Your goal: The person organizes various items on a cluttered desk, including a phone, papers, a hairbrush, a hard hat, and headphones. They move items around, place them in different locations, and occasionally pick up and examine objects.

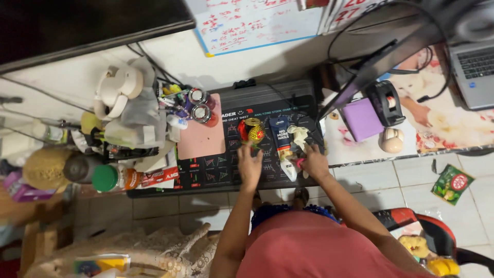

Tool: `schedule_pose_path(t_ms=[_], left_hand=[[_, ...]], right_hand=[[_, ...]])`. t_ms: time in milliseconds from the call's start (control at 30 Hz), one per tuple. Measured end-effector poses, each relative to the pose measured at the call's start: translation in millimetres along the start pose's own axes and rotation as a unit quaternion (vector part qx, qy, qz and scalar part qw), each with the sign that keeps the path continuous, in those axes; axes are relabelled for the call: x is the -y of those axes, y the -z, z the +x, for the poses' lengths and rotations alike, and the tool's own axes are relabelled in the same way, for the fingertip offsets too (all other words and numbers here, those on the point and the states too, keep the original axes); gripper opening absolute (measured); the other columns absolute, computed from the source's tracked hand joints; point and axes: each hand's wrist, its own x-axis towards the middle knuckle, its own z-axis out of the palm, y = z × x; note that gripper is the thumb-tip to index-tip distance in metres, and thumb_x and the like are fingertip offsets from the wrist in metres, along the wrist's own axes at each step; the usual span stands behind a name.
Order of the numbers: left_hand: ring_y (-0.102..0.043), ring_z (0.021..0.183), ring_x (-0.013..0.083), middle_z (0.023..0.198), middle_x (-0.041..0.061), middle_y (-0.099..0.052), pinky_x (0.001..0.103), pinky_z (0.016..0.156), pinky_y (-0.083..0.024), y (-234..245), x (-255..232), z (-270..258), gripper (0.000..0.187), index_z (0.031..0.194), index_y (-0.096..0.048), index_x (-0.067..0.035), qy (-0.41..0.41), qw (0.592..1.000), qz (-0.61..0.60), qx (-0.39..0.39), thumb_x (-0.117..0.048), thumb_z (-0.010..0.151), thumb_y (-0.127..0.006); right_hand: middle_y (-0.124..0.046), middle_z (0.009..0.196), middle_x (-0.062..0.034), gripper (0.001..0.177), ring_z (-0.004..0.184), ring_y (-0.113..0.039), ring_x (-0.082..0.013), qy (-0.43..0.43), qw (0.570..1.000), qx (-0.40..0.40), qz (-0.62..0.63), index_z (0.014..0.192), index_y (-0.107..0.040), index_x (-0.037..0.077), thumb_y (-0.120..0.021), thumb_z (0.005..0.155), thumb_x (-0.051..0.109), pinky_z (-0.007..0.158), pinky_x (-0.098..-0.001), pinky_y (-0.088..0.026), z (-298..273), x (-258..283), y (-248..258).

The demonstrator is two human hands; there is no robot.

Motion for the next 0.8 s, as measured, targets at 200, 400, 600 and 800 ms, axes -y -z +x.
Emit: schedule_pose_path(t_ms=[200, 400, 600, 800], left_hand=[[-0.070, 0.095, 0.0388, 0.130, 0.012, -0.055, 0.048, 0.076, -0.058, -13.4, 7.0, 59.8, 0.079, 0.145, -0.044, -0.021, 0.092, 0.974, 0.153, 0.140, -0.049, 0.080, -0.080], [-0.071, 0.099, 0.0337, 0.126, 0.008, -0.063, 0.046, 0.077, -0.058, 3.8, 36.7, 54.1, 0.067, 0.141, -0.052, -0.021, 0.032, 0.979, 0.142, 0.143, -0.049, 0.085, -0.075], [-0.069, 0.112, 0.0325, 0.131, 0.011, -0.065, 0.043, 0.087, -0.058, 111.2, 99.4, 24.7, 0.068, 0.139, -0.058, -0.019, 0.025, 0.998, 0.054, -0.033, -0.041, 0.081, -0.083], [-0.067, 0.117, 0.0331, 0.131, 0.013, -0.067, 0.041, 0.095, -0.055, 166.2, 155.9, 60.6, 0.067, 0.140, -0.057, -0.017, 0.081, 0.989, 0.027, -0.123, -0.032, 0.081, -0.084]], right_hand=[[-0.049, 0.141, -0.0205, 0.095, 0.109, -0.065, -0.0440, -0.077, 0.983, 0.129, -0.105, 0.150, -0.035, 0.012, -0.081, 0.074, 0.048, 0.090, -0.0501, -0.055, 11.2, 57.7, 9.5], [-0.072, 0.111, -0.0279, 0.087, 0.103, -0.070, -0.0431, -0.106, 0.981, 0.142, -0.081, 0.143, -0.046, 0.002, -0.078, 0.077, 0.047, 0.091, -0.0488, -0.055, 22.9, 47.8, -10.0], [-0.071, 0.091, -0.0312, 0.054, 0.090, -0.070, -0.0496, -0.020, 0.997, 0.051, 0.048, 0.120, -0.065, 0.000, -0.073, 0.085, 0.041, 0.083, -0.0533, -0.056, 13.2, 76.2, -20.1], [-0.078, 0.083, -0.0200, 0.051, 0.073, -0.078, -0.0292, -0.110, 0.937, 0.170, 0.287, 0.123, -0.063, 0.000, -0.078, 0.082, 0.025, 0.067, -0.0391, -0.061, 10.5, 159.3, -38.8]])
